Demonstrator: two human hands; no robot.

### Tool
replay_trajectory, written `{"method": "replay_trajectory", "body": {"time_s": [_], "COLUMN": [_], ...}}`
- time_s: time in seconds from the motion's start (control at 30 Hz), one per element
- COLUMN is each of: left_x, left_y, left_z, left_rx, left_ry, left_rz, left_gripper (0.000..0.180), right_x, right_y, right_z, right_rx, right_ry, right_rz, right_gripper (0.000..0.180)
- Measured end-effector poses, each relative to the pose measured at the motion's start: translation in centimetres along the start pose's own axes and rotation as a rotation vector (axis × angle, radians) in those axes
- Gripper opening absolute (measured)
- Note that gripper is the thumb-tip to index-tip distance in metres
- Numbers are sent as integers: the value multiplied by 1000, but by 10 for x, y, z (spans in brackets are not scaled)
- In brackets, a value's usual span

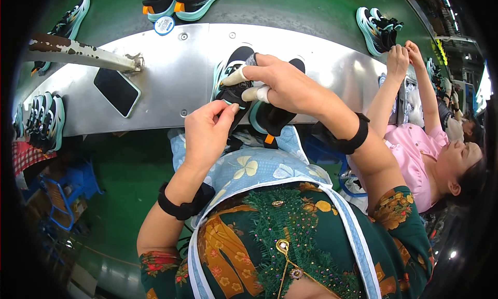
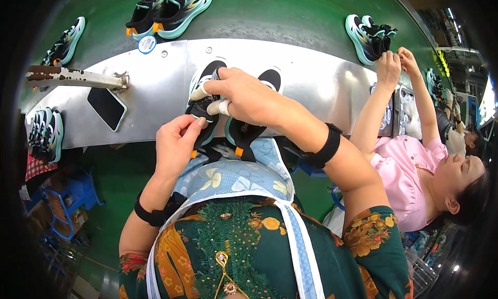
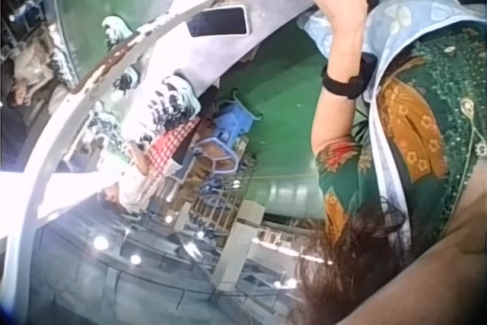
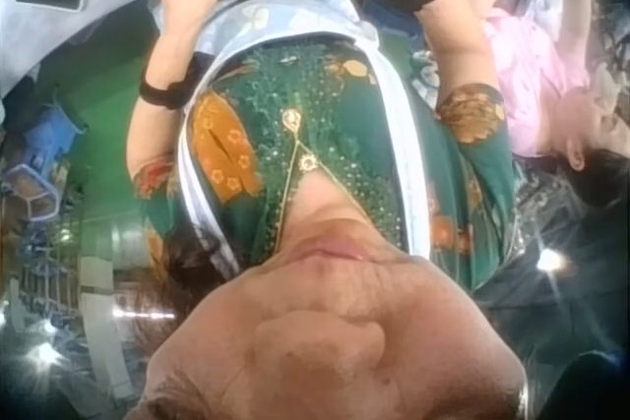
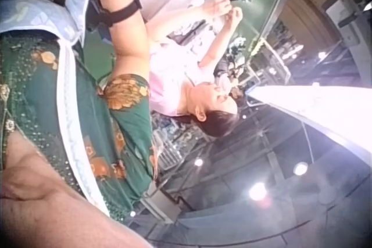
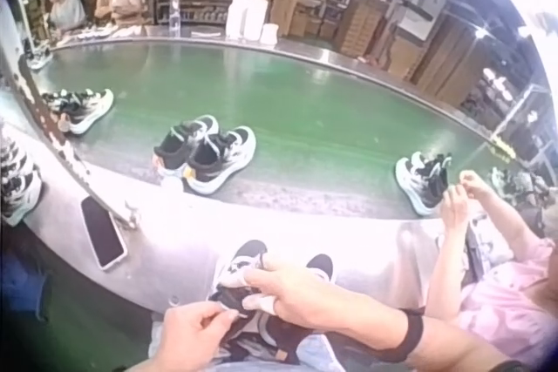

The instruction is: Lacing and tying shoes on a factory assembly line.

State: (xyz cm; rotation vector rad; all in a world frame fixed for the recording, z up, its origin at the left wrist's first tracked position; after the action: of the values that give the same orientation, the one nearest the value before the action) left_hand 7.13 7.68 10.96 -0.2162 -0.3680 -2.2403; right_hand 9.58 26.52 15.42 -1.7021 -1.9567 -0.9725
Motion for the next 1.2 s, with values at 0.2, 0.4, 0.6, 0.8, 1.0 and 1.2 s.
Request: {"method": "replay_trajectory", "body": {"time_s": [0.2,0.4,0.6,0.8,1.0,1.2], "left_x": [4,1,3,6,8,9], "left_y": [-6,-3,-5,-6,-7,-10], "left_z": [13,3,8,9,6,1], "left_rx": [98,33,72,106,109,88], "left_ry": [-69,105,77,31,44,89], "left_rz": [-94,-3,-101,-114,-136,-139], "left_gripper": [22,25,26,25,23,24], "right_x": [-9,35,-1,-3,1,-9], "right_y": [-4,-14,-10,-14,-14,-23], "right_z": [3,22,10,6,5,9], "right_rx": [-7,-161,-2,32,-37,-103], "right_ry": [141,-217,-86,-69,-164,-217], "right_rz": [151,31,-56,6,-95,-78], "right_gripper": [30,36,37,35,36,29]}}
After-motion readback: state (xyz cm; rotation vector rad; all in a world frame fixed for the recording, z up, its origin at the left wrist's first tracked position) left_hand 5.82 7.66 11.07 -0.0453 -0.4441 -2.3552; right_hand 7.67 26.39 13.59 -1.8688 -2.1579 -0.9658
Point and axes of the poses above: each hand's wrist, its own y-axis away from the middle knuckle, its own x-axis out of the back of the hand, z = x × y, the point moved 2 cm from there along -y, towards the middle knuckle, and after that the axes turned 11 degrees about -x, right-handed, at the moved point
